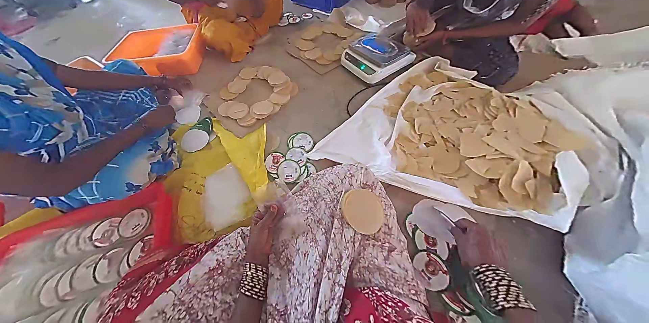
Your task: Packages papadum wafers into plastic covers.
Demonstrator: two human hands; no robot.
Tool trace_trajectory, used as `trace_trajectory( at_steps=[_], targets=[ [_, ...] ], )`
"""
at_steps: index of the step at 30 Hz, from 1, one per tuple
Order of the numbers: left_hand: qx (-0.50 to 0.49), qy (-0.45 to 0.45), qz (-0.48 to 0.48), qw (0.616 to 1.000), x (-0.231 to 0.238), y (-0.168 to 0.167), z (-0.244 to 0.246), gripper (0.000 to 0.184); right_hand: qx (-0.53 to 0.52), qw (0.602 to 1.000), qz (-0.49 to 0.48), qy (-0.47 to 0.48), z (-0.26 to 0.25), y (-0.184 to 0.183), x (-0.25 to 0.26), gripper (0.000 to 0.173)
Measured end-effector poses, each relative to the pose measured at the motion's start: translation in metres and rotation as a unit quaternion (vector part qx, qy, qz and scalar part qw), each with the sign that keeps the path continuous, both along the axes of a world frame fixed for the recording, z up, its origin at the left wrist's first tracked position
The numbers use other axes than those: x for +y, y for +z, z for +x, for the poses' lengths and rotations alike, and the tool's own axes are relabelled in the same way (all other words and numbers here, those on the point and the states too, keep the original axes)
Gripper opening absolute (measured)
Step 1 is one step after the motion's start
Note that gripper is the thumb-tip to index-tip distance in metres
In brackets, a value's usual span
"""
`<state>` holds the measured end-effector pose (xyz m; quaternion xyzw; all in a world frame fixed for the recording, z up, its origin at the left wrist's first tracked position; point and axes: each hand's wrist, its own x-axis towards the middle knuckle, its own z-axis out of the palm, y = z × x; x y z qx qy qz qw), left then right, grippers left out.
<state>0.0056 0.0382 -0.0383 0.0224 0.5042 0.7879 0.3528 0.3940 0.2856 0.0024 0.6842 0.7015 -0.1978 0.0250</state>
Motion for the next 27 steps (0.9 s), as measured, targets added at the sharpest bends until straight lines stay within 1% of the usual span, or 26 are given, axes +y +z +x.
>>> trace_trajectory(
  at_steps=[2,4,6,7,9,11,12,14,15,17,20,21,22,23,24,25,26,27],
  targets=[
    [0.000,-0.001,0.001,1.000,0.000,0.000,0.000,0.015,0.051,0.999,0.008,-0.017,0.001,0.009,0.002,0.028],
    [-0.002,0.000,0.000,1.000,-0.002,0.001,0.000,0.016,0.080,0.996,0.034,-0.026,-0.006,0.026,-0.001,0.038],
    [-0.004,-0.002,-0.001,1.000,-0.001,-0.001,0.000,0.016,0.132,0.985,0.109,0.009,-0.018,0.043,-0.011,0.044],
    [-0.003,-0.004,-0.001,1.000,0.000,-0.001,-0.001,0.016,0.174,0.970,0.164,0.043,-0.025,0.047,-0.017,0.042],
    [0.000,-0.008,-0.006,1.000,0.001,-0.001,0.000,0.016,0.260,0.914,0.283,0.128,-0.047,0.048,-0.029,0.035],
    [0.009,-0.015,-0.015,1.000,0.002,0.002,0.000,0.017,0.317,0.848,0.364,0.220,-0.074,0.052,-0.044,0.021],
    [0.015,-0.016,-0.016,1.000,0.001,0.003,0.000,0.018,0.324,0.819,0.397,0.260,-0.087,0.053,-0.050,0.019],
    [0.021,-0.016,-0.009,1.000,0.000,0.002,0.000,0.020,0.311,0.787,0.425,0.323,-0.103,0.051,-0.057,0.024],
    [0.023,-0.017,-0.004,1.000,-0.001,0.002,-0.001,0.021,0.298,0.778,0.431,0.347,-0.108,0.048,-0.060,0.028],
    [0.021,-0.017,0.007,1.000,-0.003,0.001,-0.001,0.020,0.261,0.777,0.418,0.391,-0.113,0.041,-0.065,0.032],
    [0.012,-0.015,-0.003,1.000,-0.001,0.001,-0.002,0.017,0.219,0.790,0.338,0.462,-0.112,0.019,-0.073,0.035],
    [0.010,-0.015,-0.004,1.000,0.000,0.002,-0.002,0.017,0.199,0.795,0.303,0.487,-0.110,0.011,-0.075,0.042],
    [0.009,-0.013,-0.001,1.000,0.000,0.002,-0.003,0.017,0.178,0.801,0.279,0.500,-0.107,0.005,-0.078,0.057],
    [0.007,-0.013,0.001,1.000,0.000,0.002,-0.003,0.016,0.168,0.806,0.264,0.502,-0.105,0.003,-0.080,0.070],
    [0.005,-0.013,0.004,1.000,0.000,0.002,-0.003,0.016,0.168,0.809,0.258,0.501,-0.105,0.002,-0.080,0.078],
    [0.005,-0.013,0.006,1.000,0.000,0.002,-0.003,0.016,0.172,0.808,0.259,0.500,-0.105,0.003,-0.080,0.079],
    [0.008,-0.016,0.007,1.000,-0.001,0.001,-0.003,0.016,0.179,0.805,0.263,0.501,-0.105,0.003,-0.079,0.075],
    [0.012,-0.019,0.009,1.000,-0.001,0.000,-0.003,0.016,0.184,0.802,0.269,0.501,-0.105,0.003,-0.078,0.067]
  ],
)
